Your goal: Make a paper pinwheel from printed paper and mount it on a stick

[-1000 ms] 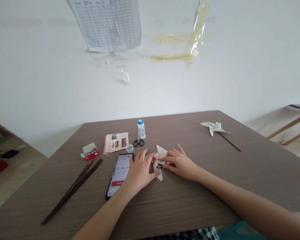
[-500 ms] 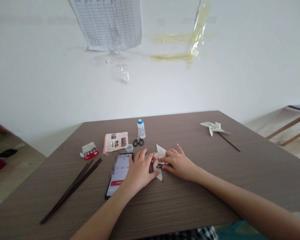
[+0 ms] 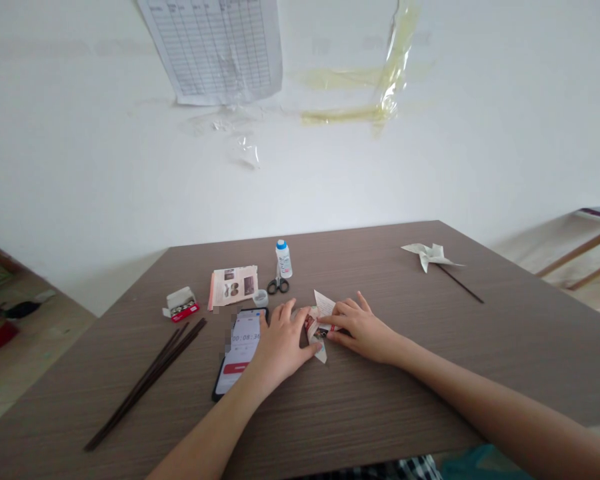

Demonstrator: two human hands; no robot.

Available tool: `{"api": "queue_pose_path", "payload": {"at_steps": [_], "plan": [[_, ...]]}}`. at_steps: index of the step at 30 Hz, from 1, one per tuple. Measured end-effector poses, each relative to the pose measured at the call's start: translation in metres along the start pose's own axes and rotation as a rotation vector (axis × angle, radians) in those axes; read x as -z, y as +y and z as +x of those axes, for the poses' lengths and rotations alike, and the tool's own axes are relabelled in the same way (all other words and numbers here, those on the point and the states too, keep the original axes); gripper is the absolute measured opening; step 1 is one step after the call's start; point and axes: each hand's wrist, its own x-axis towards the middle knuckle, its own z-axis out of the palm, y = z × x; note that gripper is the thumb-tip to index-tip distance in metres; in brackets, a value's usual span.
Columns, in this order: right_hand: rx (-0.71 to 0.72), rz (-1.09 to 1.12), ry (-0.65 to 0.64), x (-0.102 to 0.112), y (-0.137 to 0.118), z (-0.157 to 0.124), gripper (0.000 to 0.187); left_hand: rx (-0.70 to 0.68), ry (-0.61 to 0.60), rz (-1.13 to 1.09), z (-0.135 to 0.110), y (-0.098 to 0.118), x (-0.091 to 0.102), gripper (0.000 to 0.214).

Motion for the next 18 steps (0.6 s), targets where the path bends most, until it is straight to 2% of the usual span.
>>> {"api": "queue_pose_path", "payload": {"at_steps": [9,18], "plan": [[0.021,-0.145,0.016,-0.004,-0.009,0.001,0.04,0.001,0.007,-0.019,-0.001,0.001,0.003,0.076],[0.001,-0.168,0.033,-0.007,-0.011,0.003,0.038,-0.019,0.018,-0.02,-0.001,-0.004,0.0,0.075]]}}
